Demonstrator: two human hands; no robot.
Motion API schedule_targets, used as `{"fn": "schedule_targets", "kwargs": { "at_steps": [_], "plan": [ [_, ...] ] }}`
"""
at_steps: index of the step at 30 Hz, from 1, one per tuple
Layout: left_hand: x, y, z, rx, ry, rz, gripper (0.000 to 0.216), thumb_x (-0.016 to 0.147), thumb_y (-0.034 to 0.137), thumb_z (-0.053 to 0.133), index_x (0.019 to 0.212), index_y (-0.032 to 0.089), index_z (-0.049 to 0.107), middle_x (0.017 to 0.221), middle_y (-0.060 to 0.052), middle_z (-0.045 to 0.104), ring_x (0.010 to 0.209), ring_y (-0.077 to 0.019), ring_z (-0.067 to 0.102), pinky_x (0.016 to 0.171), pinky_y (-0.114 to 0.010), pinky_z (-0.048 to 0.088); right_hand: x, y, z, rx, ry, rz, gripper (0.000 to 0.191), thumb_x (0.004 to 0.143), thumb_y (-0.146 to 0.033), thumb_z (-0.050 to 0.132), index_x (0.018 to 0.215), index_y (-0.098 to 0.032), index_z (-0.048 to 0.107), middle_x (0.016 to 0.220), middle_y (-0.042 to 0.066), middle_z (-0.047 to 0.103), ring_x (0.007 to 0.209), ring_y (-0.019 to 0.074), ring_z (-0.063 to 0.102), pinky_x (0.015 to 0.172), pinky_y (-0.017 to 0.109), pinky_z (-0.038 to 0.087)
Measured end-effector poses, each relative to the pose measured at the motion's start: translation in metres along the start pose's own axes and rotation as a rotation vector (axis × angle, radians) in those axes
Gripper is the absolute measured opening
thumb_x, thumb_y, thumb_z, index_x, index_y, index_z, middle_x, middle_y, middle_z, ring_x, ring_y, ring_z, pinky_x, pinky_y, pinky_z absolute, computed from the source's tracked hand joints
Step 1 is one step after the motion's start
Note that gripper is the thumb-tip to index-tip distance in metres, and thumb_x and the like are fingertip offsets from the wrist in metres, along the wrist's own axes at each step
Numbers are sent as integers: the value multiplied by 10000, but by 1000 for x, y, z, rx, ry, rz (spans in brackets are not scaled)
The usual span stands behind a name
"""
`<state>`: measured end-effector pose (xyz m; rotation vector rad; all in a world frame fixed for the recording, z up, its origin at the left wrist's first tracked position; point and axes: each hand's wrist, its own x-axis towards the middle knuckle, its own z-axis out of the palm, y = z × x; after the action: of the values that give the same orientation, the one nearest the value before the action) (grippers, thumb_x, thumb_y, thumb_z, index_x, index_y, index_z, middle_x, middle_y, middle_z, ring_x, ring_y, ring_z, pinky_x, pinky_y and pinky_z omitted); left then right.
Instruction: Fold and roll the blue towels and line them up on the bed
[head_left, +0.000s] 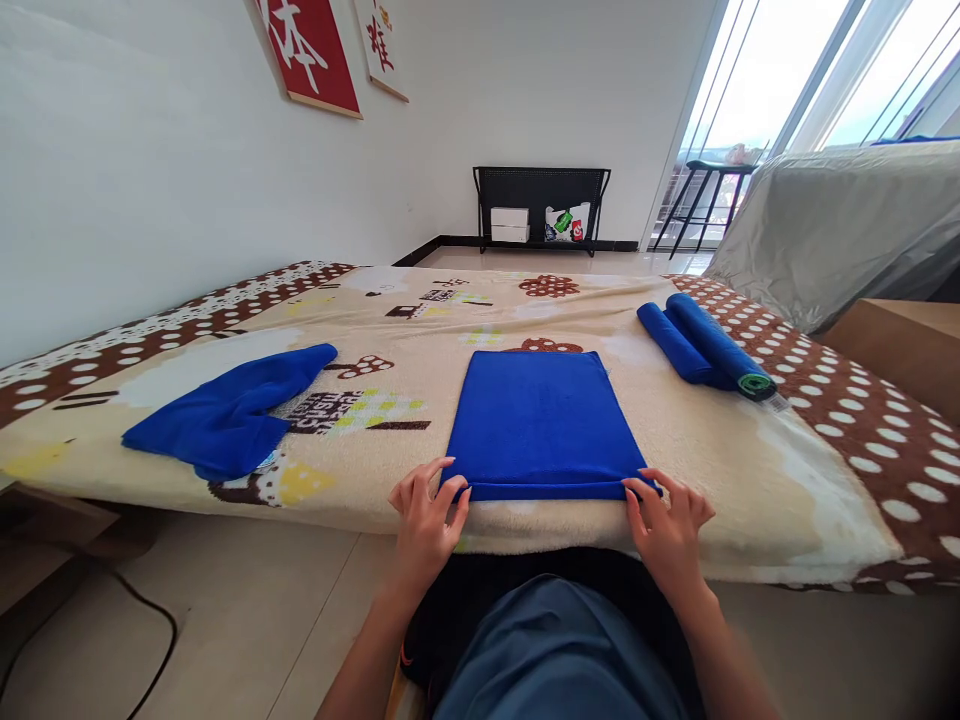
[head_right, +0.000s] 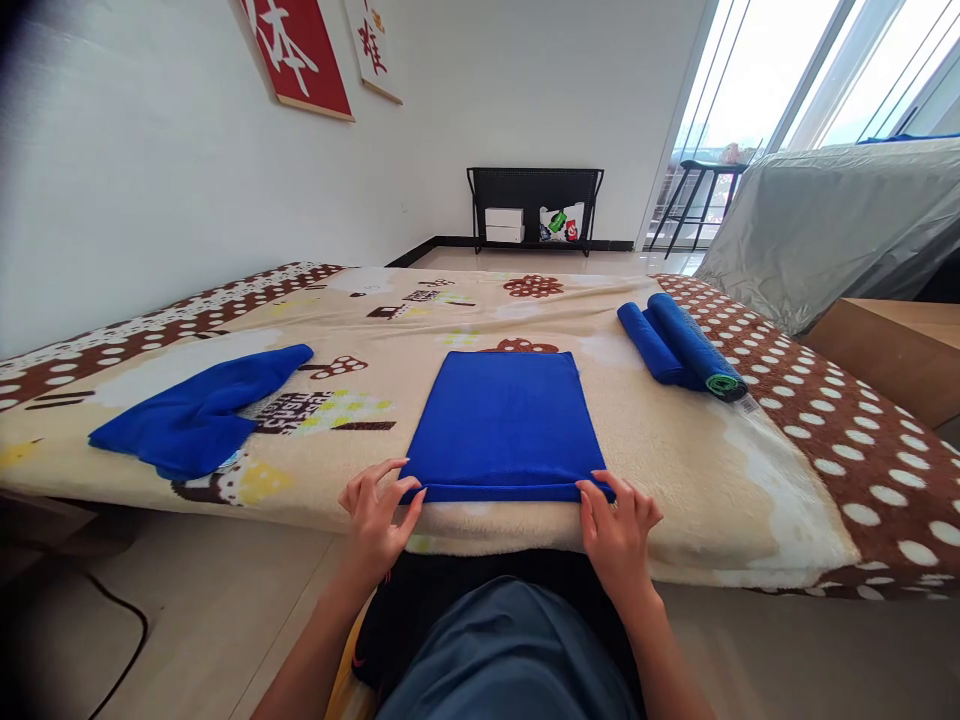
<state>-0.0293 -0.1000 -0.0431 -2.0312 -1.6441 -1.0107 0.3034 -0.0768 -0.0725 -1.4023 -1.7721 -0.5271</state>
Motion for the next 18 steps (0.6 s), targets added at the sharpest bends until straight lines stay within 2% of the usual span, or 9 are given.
{"fn": "schedule_targets", "kwargs": {
  "at_steps": [3, 5, 8, 11, 14, 16, 18],
  "plan": [
    [-5, 6, 5, 46, 24, 84, 248, 917, 87, 563, 1005, 267, 708, 1112, -86, 654, 1031, -249, 565, 937, -428, 359, -5, -8, 4, 94, -35, -102, 277, 952, -98, 510, 1062, -269, 698, 1061, 30, 719, 979, 193, 618, 947, 406, 343],
    [-5, 9, 6, 55, 50, 116, 257, 910, 64, 567, 1007, 246, 719, 1035, -76, 680, 973, -234, 577, 909, -412, 349, -6, -13, 5, 151, 7, -88, 293, 952, -77, 496, 1081, -252, 693, 1038, 20, 731, 972, 173, 644, 965, 394, 341],
    [-2, 14, 4, 45, 110, 108, 223, 889, 64, 594, 972, 224, 724, 962, -52, 712, 926, -220, 596, 910, -417, 326, -7, -23, 2, 165, 64, -23, 275, 945, -101, 544, 1130, -245, 687, 1071, 20, 733, 1001, 175, 669, 1001, 399, 325],
    [-1, 25, 0, 60, 138, 74, 187, 863, 107, 630, 971, 227, 725, 964, -40, 730, 942, -239, 612, 930, -439, 321, -8, -35, -5, 123, 36, -11, 278, 940, -172, 604, 1205, -233, 661, 1144, 47, 721, 1063, 208, 672, 1047, 430, 309],
    [-4, 43, 1, 13, 79, 124, 252, 887, 134, 601, 1104, 209, 706, 1063, -68, 731, 1013, -254, 626, 977, -447, 355, -8, -47, -7, 105, -5, -30, 350, 946, -196, 602, 1295, -219, 612, 1250, 77, 684, 1161, 241, 643, 1107, 470, 281],
    [-7, 57, 6, -63, -32, 253, 399, 908, 84, 519, 1284, 163, 628, 1224, -98, 697, 1153, -245, 608, 1051, -426, 370, -9, -54, -6, 120, -44, -59, 427, 951, -182, 580, 1376, -207, 552, 1330, 90, 642, 1238, 251, 603, 1142, 480, 274],
    [-10, 69, 13, -102, -151, 375, 532, 905, 42, 458, 1434, 96, 493, 1413, -123, 592, 1344, -240, 504, 1138, -407, 347, -9, -60, -3, 150, -91, -101, 509, 953, -172, 559, 1455, -183, 474, 1404, 103, 587, 1320, 255, 542, 1165, 476, 287]
  ]
}}
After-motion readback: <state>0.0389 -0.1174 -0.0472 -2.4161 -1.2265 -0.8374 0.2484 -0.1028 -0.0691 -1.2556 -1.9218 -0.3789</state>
